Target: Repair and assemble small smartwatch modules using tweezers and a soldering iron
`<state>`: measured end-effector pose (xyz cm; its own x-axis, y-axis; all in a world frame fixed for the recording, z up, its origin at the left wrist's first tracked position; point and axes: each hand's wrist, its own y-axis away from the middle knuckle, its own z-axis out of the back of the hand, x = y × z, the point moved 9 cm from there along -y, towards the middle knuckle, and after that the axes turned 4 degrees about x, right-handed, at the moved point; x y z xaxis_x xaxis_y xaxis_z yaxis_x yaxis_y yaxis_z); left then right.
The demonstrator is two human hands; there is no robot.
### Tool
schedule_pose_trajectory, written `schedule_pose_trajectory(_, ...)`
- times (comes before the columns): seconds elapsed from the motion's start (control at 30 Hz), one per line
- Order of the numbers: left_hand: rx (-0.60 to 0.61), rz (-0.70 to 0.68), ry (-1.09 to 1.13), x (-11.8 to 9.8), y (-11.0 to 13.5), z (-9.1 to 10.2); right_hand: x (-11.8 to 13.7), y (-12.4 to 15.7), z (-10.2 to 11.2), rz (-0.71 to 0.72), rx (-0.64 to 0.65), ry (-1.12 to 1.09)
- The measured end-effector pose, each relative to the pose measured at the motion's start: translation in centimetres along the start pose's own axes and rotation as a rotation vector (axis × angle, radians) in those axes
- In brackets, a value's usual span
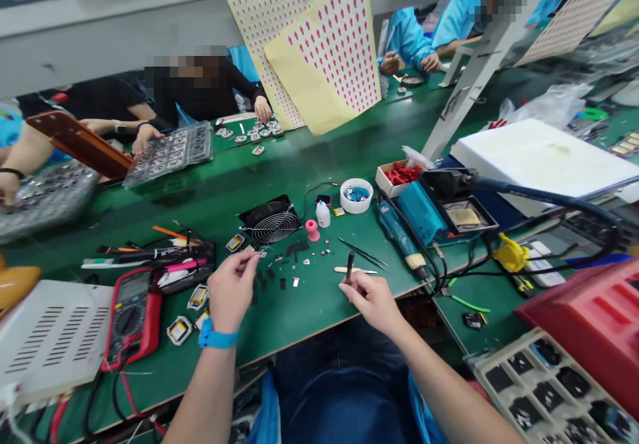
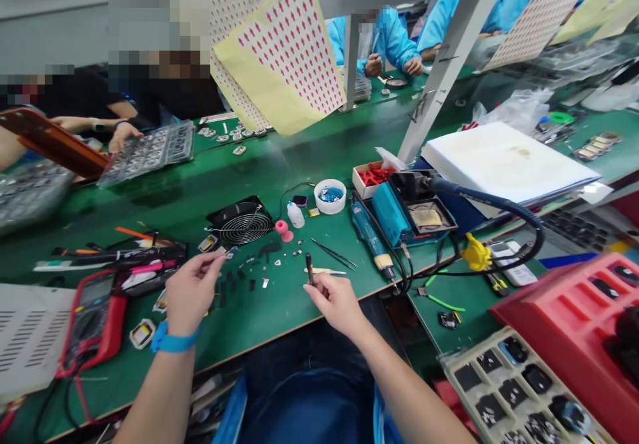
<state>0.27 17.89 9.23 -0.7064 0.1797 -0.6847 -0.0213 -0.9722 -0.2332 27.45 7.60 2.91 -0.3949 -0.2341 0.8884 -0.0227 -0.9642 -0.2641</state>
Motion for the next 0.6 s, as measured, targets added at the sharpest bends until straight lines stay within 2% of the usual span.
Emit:
schedule_pose_trajectory(0.1,-0.018,0.083,-0.002,1.6,0.2,1.3,0.0,0.1,0.0,-0.003,0.000,-0.036)
schedule_pose_trajectory(0.2,0.055,0.099,0.022,1.3,1.3,0.2,-0.1,0.0,0.0,-0.002,0.003,-0.078)
schedule_pose_trajectory(0.27,0.150,0.039,0.050,-0.3,2.4,-1.8,-0.2,-0.1,0.0,-0.003,-0.004,-0.116)
schedule_pose_trajectory(0.4,0.334,-0.217,0.086,-5.0,5.7,-6.0,-0.4,0.1,-0.4,-0.019,-0.028,-0.165)
schedule_pose_trajectory(0.5,0.376,-0.385,0.077,-7.3,8.0,-7.6,-0.3,0.9,-0.8,-0.026,-0.022,-0.145)
schedule_pose_trajectory(0.57,0.344,-0.442,0.061,-7.9,8.7,-8.4,0.3,1.5,-1.7,0.048,0.115,-0.149)
schedule_pose_trajectory(0.6,0.354,-0.432,0.043,-7.9,8.9,-9.1,0.0,1.8,-1.4,0.039,0.125,-0.104)
